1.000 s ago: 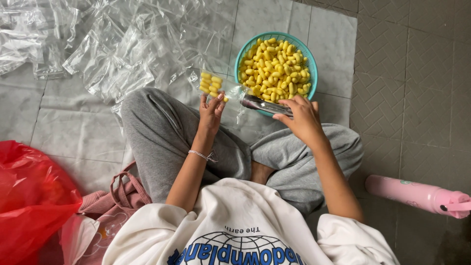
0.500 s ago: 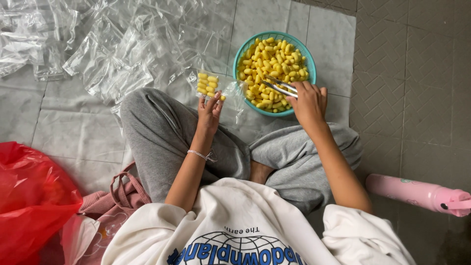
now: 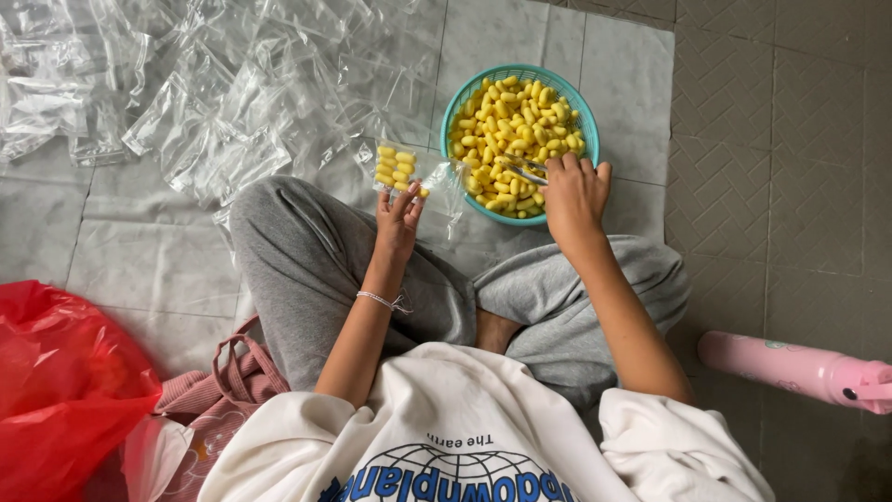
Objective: Packaging small yellow snacks into individual plastic bags using metal tongs
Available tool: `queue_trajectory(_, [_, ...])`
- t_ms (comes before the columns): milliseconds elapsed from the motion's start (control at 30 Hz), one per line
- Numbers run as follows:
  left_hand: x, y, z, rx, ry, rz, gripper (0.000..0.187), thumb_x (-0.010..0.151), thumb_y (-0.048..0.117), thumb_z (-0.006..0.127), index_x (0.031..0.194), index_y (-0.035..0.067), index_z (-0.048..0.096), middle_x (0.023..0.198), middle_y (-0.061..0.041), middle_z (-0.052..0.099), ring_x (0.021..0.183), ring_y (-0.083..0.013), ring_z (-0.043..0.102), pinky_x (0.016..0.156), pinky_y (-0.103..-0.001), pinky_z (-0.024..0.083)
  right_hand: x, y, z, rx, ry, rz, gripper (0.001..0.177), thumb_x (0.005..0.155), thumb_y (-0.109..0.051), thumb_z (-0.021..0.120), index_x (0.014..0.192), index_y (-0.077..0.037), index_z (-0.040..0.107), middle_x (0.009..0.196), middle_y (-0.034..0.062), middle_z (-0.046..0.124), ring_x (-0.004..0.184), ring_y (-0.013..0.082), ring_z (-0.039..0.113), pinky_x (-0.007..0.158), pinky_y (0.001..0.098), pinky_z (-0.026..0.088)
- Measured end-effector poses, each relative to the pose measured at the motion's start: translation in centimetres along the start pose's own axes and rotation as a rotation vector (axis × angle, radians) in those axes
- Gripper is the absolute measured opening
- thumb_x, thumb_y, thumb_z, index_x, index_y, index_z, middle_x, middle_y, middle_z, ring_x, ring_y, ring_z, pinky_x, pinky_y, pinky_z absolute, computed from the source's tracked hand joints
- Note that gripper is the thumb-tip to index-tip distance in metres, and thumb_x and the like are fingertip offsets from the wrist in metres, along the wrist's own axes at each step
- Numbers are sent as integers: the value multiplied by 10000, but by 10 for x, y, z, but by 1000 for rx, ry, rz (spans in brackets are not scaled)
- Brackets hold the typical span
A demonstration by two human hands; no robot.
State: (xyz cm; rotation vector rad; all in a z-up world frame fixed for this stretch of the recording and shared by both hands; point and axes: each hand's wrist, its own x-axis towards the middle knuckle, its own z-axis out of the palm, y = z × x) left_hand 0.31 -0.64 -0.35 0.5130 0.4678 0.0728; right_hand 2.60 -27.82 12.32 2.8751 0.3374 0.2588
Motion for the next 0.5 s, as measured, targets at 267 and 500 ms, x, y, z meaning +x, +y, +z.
queue_trajectory(267, [-1,-2,-1,-1,-5,4,570,836,10,856,1294,46,519,1120,-189,693,959,-247,762,942,-357,621,-6,-3,13,-37,60,-18,413,788,-376,836,1095,-161,662,974,2,615,944,237,606,876,414,369])
queue_trajectory(500, [-3,1,3,11,11,10,560,833,10,859,1282,56,527,1108,-170,694,948,-247,764,940,-365,623,-4,1,21,17,146,-52,423,750,-312,873,1081,-128,686,940,40,623,892,261,598,867,431,368])
